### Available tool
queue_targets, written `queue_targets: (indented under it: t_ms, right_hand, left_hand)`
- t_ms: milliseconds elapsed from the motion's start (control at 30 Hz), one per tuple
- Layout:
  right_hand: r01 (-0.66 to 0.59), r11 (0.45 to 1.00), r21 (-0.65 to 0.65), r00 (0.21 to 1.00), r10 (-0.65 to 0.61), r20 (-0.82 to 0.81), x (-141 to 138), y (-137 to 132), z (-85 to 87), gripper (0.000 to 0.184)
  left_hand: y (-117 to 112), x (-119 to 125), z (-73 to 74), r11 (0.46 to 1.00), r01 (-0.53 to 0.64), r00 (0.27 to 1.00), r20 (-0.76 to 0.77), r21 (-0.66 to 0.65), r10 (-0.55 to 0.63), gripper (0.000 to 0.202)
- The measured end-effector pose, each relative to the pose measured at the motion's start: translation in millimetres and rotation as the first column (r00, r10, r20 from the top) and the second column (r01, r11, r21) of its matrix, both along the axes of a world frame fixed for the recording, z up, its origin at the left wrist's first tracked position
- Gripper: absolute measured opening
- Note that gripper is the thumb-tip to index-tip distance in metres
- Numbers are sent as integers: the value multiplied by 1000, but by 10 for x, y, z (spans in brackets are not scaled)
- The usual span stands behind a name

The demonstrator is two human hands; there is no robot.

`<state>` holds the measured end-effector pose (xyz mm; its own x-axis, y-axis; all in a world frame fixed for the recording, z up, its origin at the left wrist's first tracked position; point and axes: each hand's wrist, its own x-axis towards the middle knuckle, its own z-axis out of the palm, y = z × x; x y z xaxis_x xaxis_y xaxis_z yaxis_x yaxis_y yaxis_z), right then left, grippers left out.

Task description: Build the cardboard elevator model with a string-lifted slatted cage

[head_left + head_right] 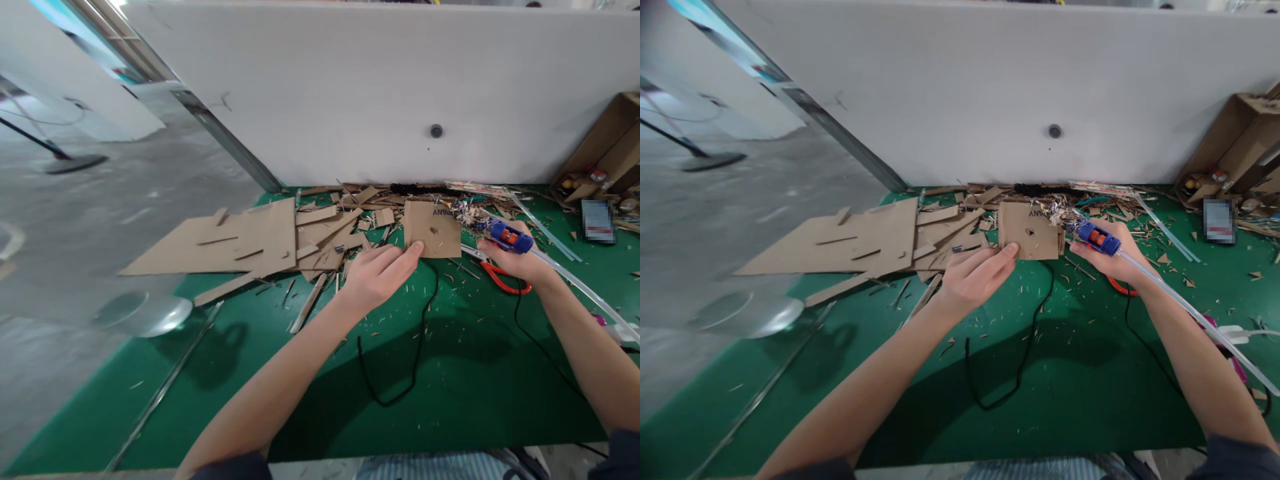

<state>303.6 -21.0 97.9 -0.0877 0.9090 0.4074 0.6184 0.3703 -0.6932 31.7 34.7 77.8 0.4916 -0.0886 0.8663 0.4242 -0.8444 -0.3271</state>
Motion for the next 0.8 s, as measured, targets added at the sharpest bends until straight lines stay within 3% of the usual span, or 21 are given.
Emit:
queue_targets:
  t_ms: [333,600,800]
  right_hand:
    - [42,999,5,999,-42,0,4,-13,23,41]
    - [-17,1000,-8,1000,17,3,-24,-21,39,35]
    - [6,999,-49,1000,-5,10,-48,-45,75,38]
  left_hand:
    - [4,2,13,1000,-22,1000,4,11,22,21]
    - [2,-1,-10,1000,12,1000,-1,-8,-12,37]
    - [-13,-2,7,1000,-10,1000,-11,5,10,24]
